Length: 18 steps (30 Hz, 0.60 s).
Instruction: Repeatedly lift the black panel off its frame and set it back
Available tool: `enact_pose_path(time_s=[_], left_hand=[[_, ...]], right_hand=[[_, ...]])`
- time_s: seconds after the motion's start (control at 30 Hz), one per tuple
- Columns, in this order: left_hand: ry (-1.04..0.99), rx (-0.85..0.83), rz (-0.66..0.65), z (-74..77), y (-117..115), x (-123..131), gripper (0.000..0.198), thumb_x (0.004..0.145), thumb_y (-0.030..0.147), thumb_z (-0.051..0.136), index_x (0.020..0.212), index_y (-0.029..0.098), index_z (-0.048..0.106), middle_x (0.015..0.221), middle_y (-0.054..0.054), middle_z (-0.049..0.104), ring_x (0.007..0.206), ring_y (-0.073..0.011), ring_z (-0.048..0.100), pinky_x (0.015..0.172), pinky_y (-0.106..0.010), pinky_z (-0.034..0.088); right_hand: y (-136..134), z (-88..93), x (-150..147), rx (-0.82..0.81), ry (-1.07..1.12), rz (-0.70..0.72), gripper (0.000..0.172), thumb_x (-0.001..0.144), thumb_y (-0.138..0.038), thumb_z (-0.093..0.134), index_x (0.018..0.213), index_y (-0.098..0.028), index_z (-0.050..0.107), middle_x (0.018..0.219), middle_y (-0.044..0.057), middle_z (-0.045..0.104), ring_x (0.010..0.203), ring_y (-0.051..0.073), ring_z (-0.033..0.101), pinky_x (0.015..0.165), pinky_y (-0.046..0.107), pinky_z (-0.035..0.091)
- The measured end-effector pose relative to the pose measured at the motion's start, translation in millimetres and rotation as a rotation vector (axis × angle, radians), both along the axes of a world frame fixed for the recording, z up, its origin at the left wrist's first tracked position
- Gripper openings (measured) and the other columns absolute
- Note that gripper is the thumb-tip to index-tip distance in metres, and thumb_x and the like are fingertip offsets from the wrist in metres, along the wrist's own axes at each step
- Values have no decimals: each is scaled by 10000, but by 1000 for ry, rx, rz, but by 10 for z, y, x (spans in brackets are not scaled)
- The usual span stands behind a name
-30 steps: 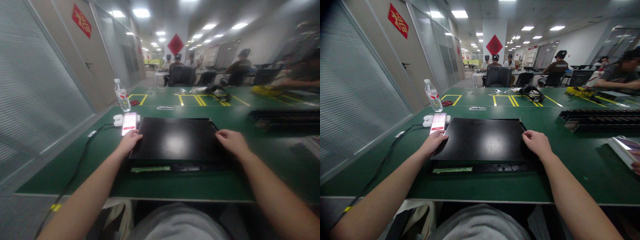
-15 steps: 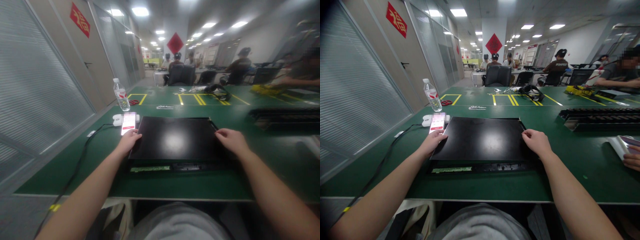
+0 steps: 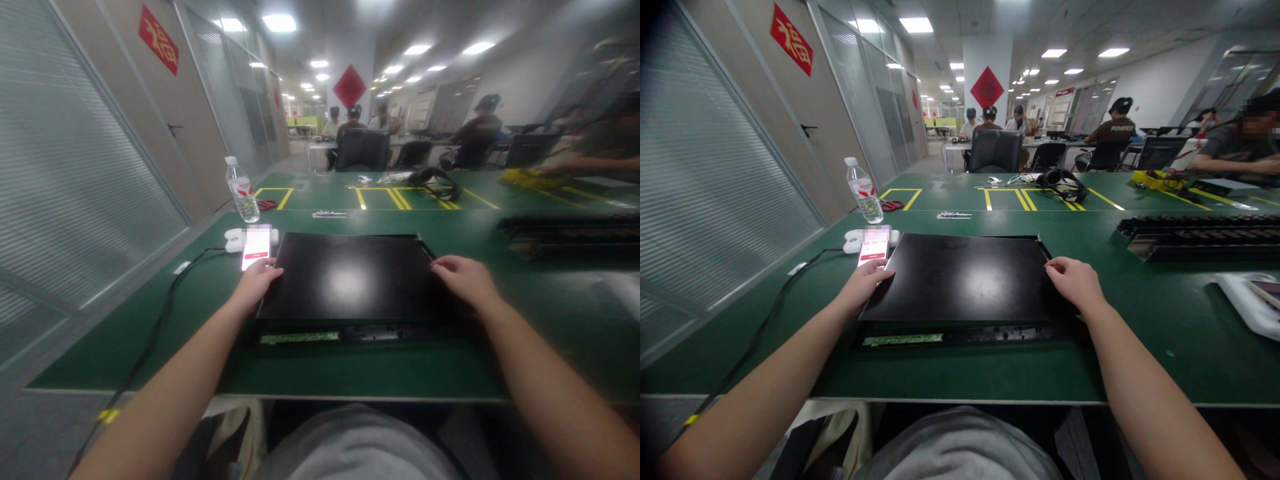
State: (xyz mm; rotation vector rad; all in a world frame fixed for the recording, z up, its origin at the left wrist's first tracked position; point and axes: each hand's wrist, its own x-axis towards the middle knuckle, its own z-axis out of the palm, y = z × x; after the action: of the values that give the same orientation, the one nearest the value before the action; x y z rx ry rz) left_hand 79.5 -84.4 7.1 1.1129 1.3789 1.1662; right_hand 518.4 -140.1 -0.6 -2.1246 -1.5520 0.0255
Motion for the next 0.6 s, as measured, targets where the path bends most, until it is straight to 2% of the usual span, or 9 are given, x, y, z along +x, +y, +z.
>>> enact_pose_path(time_s=[0.33,0.5,0.6], left_hand=[[2,22,13,-42,28,-33,397,577,226,762,957,172,663,673,-18,727,645,-229,700,651,-341,541],[-6,17,15,-24,16,-18,412,569,233,760,962,169,658,668,-10,719,646,-222,691,653,-333,535],[-3,5,33,-3,-1,-1,405,568,230,751,956,169,656,676,-12,721,654,-217,687,648,-323,529]], right_hand=[[1,6,22,16,55,18,261,800,-391,587,876,-266,803,901,47,773,832,257,692,690,348,493],[14,-7,128,89,85,-47,288,817,-370,573,923,-241,809,916,73,765,858,263,687,766,364,516],[71,-68,219,44,53,-41,314,827,-329,562,980,-227,816,996,82,757,921,261,686,835,365,519]])
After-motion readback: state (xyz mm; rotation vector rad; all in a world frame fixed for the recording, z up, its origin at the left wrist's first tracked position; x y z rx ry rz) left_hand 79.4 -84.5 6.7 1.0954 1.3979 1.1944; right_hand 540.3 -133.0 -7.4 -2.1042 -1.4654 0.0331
